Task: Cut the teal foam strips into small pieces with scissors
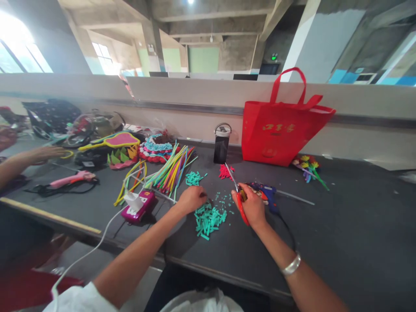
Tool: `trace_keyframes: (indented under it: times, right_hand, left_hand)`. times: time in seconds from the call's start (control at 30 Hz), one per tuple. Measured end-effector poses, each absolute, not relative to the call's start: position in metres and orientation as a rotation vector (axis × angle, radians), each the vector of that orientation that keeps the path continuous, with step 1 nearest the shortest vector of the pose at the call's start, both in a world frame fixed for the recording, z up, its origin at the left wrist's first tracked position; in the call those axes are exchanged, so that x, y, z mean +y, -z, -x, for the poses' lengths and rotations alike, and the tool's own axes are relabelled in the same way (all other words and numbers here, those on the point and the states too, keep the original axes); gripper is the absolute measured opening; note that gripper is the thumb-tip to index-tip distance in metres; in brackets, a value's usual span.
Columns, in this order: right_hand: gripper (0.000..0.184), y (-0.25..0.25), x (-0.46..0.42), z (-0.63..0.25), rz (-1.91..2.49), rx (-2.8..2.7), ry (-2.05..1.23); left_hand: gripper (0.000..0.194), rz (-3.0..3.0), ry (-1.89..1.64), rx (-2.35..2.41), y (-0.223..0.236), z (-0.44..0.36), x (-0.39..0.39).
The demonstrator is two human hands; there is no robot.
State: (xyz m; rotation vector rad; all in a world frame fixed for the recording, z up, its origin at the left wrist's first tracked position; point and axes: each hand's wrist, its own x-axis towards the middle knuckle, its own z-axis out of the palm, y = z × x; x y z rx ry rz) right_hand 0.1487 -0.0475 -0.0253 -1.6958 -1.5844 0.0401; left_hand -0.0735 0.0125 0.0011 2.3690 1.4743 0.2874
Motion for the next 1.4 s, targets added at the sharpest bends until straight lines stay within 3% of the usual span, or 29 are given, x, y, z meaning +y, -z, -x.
trace_keyframes:
  times: [0.4,0.6,0.83,1.13,1.4]
  right_hand:
    - [0.039,0.026,-0.047,-0.147,1.675,-1.584,-0.072]
    - [0.037,0.028,-0.045,-0.148,1.630,-1.562,-0.140]
    - [0.035,0.029,-0.050,-0.141,1.346,-1.465,-0.304]
    - [0.040,0.024,-0.054,-0.131,1.278,-1.485,-0.523]
    - [0.039,0.028,-0.052,-0.131,1.258,-1.541,-0.483]
  left_hand:
    - [0.020,-2.526,-0.326,1.247,-0.001,0.063,-0.007]
    - [0.006,-2.174,-0.538,1.186,-0.002,0.055,0.000]
    - [0.008,-1.530,-0.670,0.892,0.000,0.033,0.015]
    - [0.008,-1.293,-0.770,0.817,0.010,0.031,0.013]
    - [0.011,-1.317,-0.768,0.772,0.011,0.030,0.009]
